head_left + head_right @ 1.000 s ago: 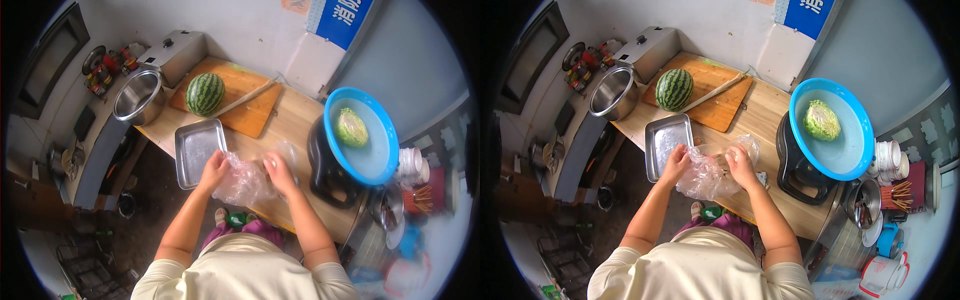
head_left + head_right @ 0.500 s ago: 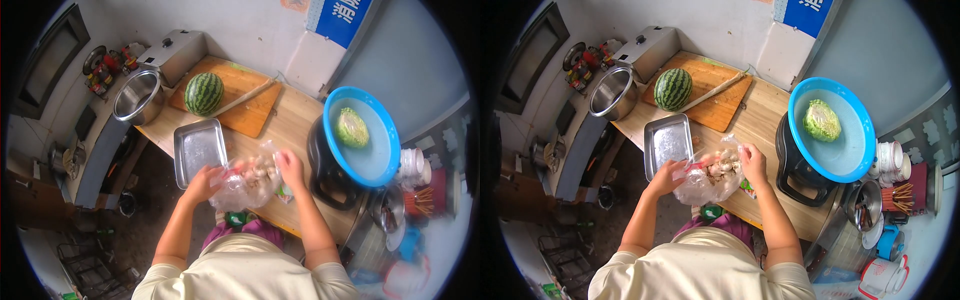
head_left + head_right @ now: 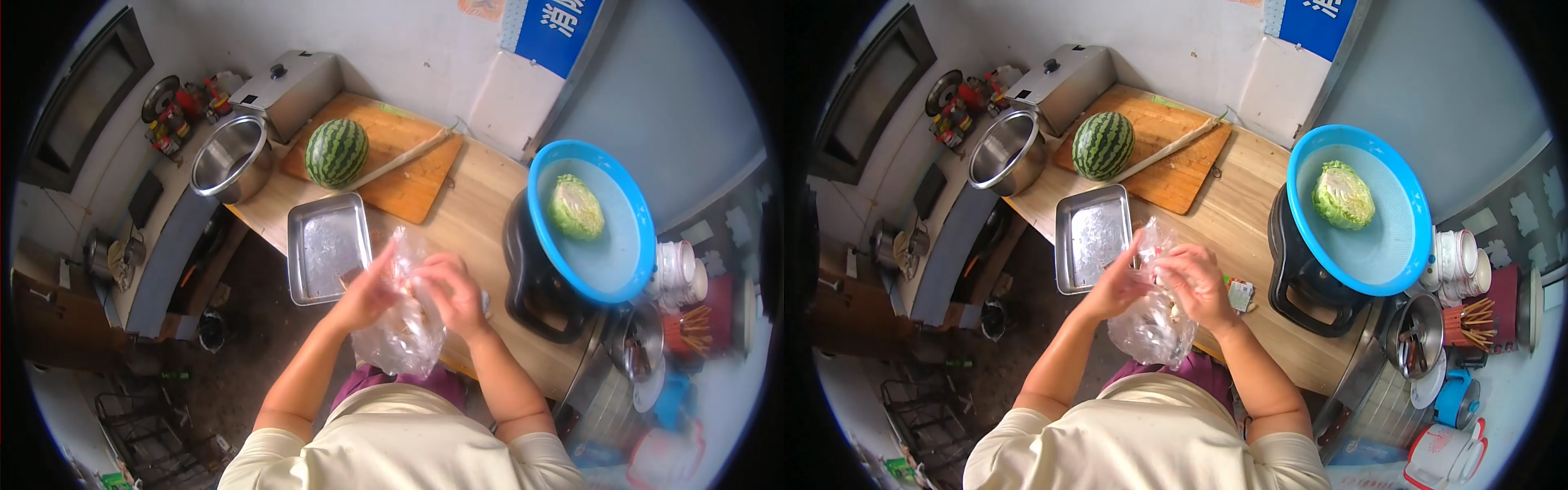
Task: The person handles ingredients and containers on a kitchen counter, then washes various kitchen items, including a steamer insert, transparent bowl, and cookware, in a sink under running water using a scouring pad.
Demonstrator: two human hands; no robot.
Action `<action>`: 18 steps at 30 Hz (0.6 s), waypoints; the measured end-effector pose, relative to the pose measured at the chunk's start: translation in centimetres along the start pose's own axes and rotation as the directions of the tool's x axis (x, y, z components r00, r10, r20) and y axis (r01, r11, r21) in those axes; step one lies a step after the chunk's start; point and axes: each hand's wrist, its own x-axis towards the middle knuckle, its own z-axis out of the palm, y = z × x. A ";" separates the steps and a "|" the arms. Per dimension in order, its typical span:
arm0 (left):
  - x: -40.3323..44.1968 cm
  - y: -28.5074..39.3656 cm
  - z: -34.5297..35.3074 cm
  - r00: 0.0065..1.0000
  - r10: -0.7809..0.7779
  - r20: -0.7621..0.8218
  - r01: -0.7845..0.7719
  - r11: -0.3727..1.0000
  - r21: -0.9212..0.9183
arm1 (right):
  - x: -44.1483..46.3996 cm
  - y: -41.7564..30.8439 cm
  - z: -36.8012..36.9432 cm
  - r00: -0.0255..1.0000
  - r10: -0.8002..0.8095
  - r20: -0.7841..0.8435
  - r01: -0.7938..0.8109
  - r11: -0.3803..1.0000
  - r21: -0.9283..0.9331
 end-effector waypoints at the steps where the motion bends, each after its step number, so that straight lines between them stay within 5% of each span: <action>1: 0.7 -0.1 0.4 0.997 0.065 0.046 -0.070 0.992 0.108 | 0.0 -0.2 0.1 0.998 -0.037 0.059 0.039 0.999 -0.029; 3: 2.1 -0.2 1.1 0.971 0.195 0.138 -0.229 0.925 0.303 | -0.2 -0.6 0.3 0.979 -0.100 0.177 0.116 0.990 -0.086; 5: 2.5 -1.8 1.0 0.975 -0.140 0.172 0.132 0.990 0.057 | -1.8 0.4 -0.4 0.990 0.116 0.082 -0.126 0.983 0.137; 8: 3.4 -0.8 1.6 0.980 -0.189 0.053 0.194 0.976 -0.100 | -4.5 1.0 -2.4 0.947 0.321 0.008 -0.301 0.879 0.369; 11: 4.1 -0.9 1.8 0.978 -0.200 0.064 0.209 0.961 -0.179 | -10.1 1.4 -1.4 0.946 0.325 0.012 -0.322 0.941 -0.101; 13: 4.0 -1.7 2.0 0.972 -0.205 0.114 0.224 0.956 -0.188 | -11.3 2.8 3.1 0.926 0.344 -0.158 -0.360 0.929 -0.086; 14: 3.8 -2.7 2.3 0.971 -0.166 0.173 0.176 0.983 -0.044 | -11.1 4.4 5.8 0.890 0.406 -0.209 -0.393 0.914 0.102; 16: 3.1 -3.3 2.7 0.935 0.173 0.309 -0.254 0.936 0.243 | -10.6 6.1 9.3 0.813 0.477 -0.334 -0.383 0.870 0.311; 17: 2.5 -0.3 2.6 0.857 0.358 0.372 -0.470 0.839 0.274 | -10.3 6.8 10.2 0.782 0.487 -0.390 -0.369 0.865 0.340; 18: 2.4 0.6 2.3 0.849 0.348 0.398 -0.453 0.866 0.209 | -9.9 7.6 10.6 0.745 0.495 -0.448 -0.352 0.861 0.367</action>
